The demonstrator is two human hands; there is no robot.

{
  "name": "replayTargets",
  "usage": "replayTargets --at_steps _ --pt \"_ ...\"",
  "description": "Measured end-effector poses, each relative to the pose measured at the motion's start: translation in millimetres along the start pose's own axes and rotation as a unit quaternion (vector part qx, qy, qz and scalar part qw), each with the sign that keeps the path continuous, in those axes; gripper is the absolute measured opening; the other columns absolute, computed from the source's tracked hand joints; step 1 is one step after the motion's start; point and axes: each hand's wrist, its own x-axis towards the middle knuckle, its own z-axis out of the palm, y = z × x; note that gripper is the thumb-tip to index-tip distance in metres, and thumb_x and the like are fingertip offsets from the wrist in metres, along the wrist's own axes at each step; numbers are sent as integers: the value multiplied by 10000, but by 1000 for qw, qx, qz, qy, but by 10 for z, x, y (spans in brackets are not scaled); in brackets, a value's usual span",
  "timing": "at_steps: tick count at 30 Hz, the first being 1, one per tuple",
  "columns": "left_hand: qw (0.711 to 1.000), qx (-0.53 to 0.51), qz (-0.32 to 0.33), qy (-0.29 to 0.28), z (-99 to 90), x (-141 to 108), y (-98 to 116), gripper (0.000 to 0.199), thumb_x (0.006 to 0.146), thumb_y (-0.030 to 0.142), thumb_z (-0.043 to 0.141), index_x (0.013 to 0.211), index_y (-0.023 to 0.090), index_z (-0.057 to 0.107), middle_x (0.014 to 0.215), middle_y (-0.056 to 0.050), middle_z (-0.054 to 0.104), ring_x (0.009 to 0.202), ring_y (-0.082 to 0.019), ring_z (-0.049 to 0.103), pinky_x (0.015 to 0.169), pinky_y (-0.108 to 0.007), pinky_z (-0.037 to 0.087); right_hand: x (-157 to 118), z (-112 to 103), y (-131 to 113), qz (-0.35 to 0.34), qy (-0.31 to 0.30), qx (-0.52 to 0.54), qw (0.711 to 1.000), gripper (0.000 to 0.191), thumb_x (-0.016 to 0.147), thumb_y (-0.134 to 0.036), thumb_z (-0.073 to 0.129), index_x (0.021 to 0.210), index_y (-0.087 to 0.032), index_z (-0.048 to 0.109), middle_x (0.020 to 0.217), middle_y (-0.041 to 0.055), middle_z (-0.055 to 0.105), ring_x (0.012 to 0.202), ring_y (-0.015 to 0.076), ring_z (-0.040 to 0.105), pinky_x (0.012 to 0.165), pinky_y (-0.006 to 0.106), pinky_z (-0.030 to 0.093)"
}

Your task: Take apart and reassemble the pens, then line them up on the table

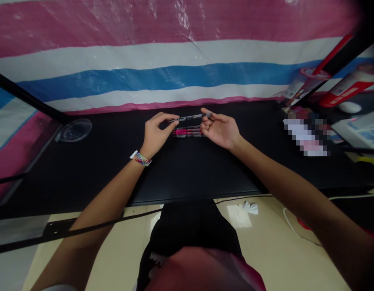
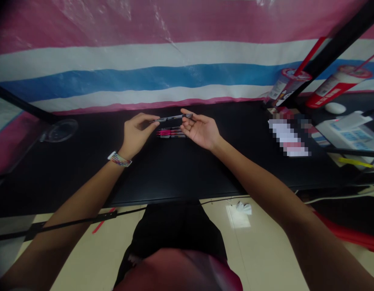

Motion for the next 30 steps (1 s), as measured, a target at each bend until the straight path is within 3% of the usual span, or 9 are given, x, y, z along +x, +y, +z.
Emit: replayTargets --at_steps 5,12,17,23,30 --pt "1000 1 -5 -1 1 -1 7 116 987 284 855 1096 292 894 1053 -40 873 979 -231 793 953 -419 631 -2 -12 -10 -39 -3 -84 996 344 962 -423 697 1231 -240 808 1010 72 812 994 244 763 980 439 674" --pt "1000 7 -13 -11 5 -3 42 112 1003 312 844 1104 283 884 1094 -46 879 1022 -235 804 983 -422 646 19 -31 49 -43 37 -91 994 196 895 -340 730 1059 -255 794 803 27 699 824 208 704 1003 433 662" --pt "1000 11 -20 -11 17 -14 40 109 1004 316 849 1102 279 880 1082 -44 877 1002 -229 803 978 -414 646 -11 13 37 -68 21 -87 994 324 929 -421 694 1174 -246 816 885 43 752 853 214 709 995 442 661" --pt "1000 2 -13 -10 7 -6 40 103 1002 289 848 1095 257 878 1087 -54 874 1018 -236 804 976 -414 637 1 -1 49 -62 29 -109 992 234 901 -386 751 1098 -264 788 829 16 738 801 199 710 1019 451 663" --pt "1000 -7 -23 -11 20 -14 22 108 1000 311 851 1099 280 879 1091 -45 883 1022 -230 807 974 -413 642 -37 32 30 -81 20 -128 988 380 948 -476 672 1220 -250 814 1024 72 827 1020 257 781 1028 471 670"
